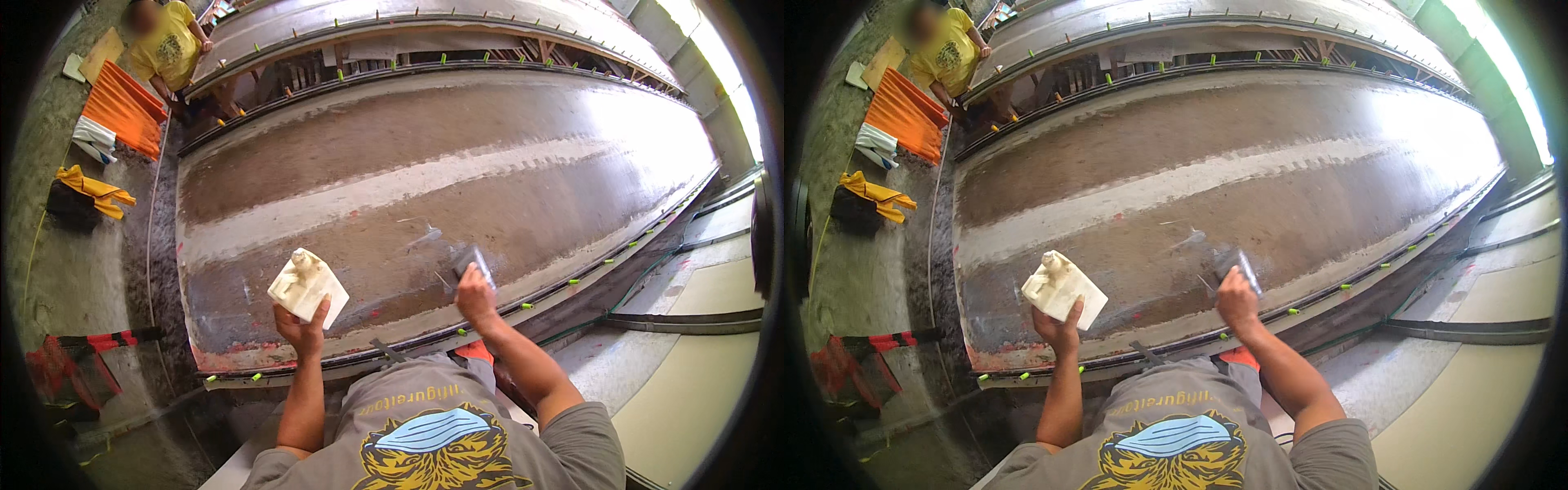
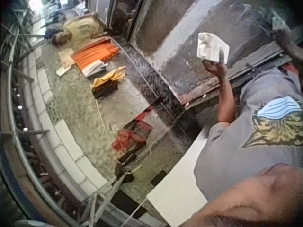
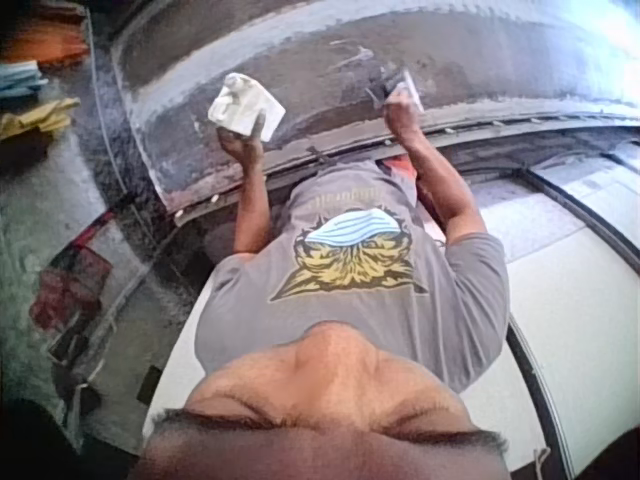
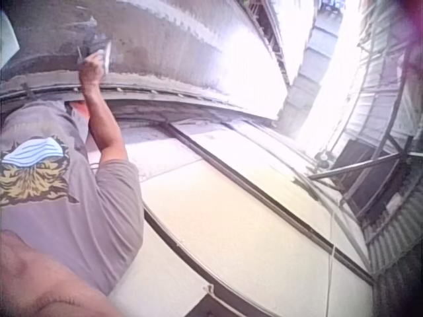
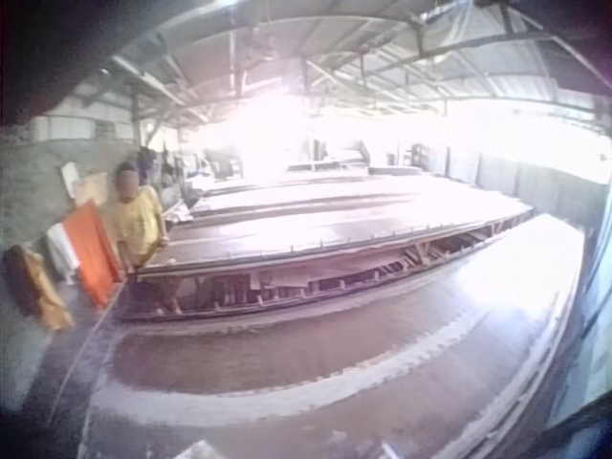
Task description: The person pours a white liquid from a plastic container onto a large, curved, metallic surface and spreads it evenly using a black rectangular tool. The person repeatedly applies the liquid and smooths it across the surface in a workshop environment.
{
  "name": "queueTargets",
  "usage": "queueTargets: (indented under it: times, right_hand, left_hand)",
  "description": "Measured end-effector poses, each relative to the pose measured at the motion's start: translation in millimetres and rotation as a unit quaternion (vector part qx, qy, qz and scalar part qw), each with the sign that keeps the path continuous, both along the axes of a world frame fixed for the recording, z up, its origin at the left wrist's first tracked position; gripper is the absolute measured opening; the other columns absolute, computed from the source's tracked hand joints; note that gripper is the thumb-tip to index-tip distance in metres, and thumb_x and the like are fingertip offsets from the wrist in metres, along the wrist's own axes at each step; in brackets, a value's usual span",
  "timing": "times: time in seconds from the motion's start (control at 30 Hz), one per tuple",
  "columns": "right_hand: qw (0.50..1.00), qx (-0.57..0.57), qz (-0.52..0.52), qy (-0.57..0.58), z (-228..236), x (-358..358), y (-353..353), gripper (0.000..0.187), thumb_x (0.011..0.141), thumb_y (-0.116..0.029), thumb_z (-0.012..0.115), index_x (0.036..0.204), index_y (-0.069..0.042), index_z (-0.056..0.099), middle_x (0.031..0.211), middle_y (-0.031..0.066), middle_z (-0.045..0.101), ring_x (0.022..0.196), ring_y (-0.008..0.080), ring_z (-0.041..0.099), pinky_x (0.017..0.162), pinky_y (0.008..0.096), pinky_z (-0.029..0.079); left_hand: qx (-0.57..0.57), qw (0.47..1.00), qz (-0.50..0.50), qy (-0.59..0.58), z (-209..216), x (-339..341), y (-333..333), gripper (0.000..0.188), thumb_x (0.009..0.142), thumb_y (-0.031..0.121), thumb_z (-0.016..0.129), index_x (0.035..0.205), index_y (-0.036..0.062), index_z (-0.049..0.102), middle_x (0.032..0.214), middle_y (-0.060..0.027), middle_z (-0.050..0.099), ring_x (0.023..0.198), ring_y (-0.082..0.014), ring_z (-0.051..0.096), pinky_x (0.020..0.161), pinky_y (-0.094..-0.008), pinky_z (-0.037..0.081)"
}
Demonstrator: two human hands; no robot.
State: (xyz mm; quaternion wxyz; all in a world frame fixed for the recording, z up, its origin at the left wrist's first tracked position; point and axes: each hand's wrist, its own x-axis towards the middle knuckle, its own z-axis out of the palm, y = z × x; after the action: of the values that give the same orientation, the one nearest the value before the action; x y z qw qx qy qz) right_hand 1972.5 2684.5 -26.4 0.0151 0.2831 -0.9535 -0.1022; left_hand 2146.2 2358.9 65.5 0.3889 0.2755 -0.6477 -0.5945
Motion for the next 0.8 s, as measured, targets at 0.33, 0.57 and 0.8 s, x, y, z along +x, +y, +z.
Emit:
queueTargets:
  times: [0.33,0.57,0.8]
  right_hand:
    - [0.984,-0.105,0.138,-0.035,23,33,-80,0.053,0.083,-0.010,0.065,0.127,0.018,0.058,0.083,0.0123,0.065,0.071,0.0201,0.070,0.057,0.0290,0.057]
    - [0.984,0.037,0.171,0.019,-9,49,-84,0.055,0.086,-0.019,0.062,0.128,0.017,0.061,0.084,0.0070,0.065,0.067,0.0132,0.064,0.049,0.0264,0.050]
    - [0.911,-0.137,0.384,-0.064,38,93,-162,0.045,0.092,-0.019,0.061,0.132,-0.001,0.067,0.089,0.0073,0.065,0.079,0.0196,0.065,0.053,0.0297,0.054]
  left_hand:
    - [0.011,0.999,0.033,0.005,1,21,2,0.066,0.076,0.008,0.092,0.131,0.0021,0.057,0.121,-0.0087,0.068,0.109,-0.0188,0.067,0.099,-0.0366,0.053]
    - [-0.001,0.999,0.048,0.023,-1,33,-10,0.063,0.078,0.006,0.091,0.130,0.0019,0.056,0.122,-0.0097,0.068,0.109,-0.0190,0.068,0.097,-0.0367,0.055]
    - [-0.008,0.996,0.084,0.015,5,52,-23,0.065,0.078,0.007,0.091,0.132,0.0020,0.055,0.121,-0.0099,0.068,0.110,-0.0198,0.068,0.097,-0.0373,0.056]
